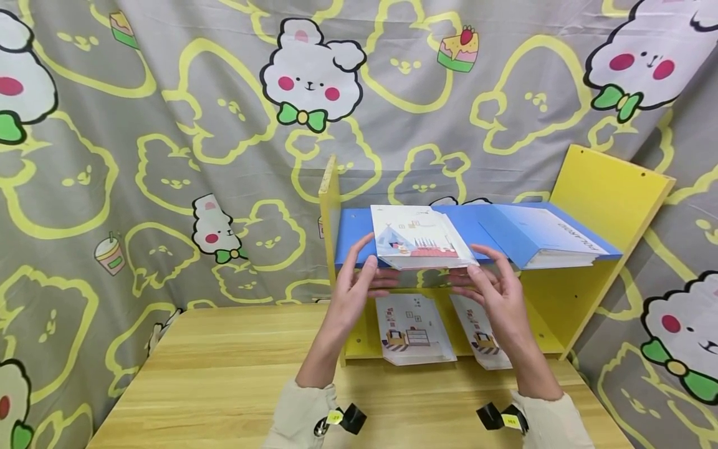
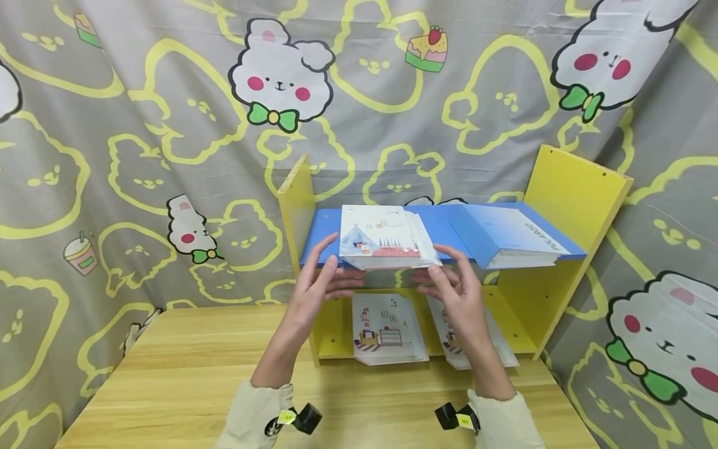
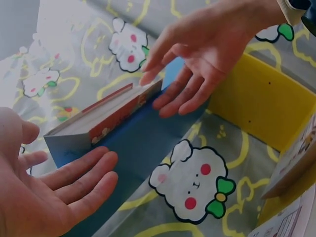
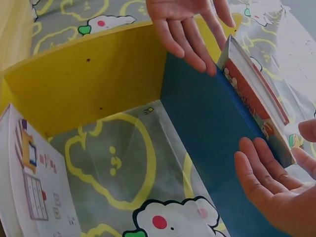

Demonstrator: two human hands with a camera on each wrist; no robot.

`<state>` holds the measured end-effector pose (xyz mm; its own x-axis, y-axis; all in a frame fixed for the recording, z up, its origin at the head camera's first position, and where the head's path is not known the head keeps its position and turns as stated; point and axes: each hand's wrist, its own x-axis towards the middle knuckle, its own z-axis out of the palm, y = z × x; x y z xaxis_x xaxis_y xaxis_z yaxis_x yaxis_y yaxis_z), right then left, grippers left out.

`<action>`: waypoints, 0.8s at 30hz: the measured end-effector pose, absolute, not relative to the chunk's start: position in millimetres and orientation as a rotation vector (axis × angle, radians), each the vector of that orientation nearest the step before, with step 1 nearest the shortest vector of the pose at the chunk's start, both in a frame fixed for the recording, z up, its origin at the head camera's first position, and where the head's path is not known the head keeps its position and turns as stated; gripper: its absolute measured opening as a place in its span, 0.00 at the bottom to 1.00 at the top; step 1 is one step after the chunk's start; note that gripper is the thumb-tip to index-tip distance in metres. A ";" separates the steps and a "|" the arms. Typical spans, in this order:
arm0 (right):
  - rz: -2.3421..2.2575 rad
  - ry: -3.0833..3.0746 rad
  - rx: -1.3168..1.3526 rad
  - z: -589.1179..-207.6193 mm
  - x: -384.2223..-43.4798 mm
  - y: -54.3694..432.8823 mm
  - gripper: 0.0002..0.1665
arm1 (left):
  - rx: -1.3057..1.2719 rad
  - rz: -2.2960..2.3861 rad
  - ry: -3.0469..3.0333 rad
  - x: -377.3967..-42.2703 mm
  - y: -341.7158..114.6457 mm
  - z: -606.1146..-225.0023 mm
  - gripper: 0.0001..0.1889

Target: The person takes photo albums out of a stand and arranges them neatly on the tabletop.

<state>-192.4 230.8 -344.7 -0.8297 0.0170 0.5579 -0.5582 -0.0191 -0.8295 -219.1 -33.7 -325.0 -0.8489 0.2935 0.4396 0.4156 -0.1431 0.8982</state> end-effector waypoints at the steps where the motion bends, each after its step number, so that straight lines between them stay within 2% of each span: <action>1: 1.911 -1.860 0.564 -344.1 -192.8 230.1 0.29 | -0.829 -2.169 -1.998 -219.8 -33.2 -324.8 0.27; 10: 2.140 -1.778 0.562 -336.1 -195.1 222.8 0.29 | -0.830 -2.294 -1.951 -223.7 -23.2 -321.1 0.28; 24: 2.247 -1.744 0.518 -329.1 -203.4 214.6 0.31 | -0.793 -2.398 -1.882 -227.9 -9.8 -319.6 0.28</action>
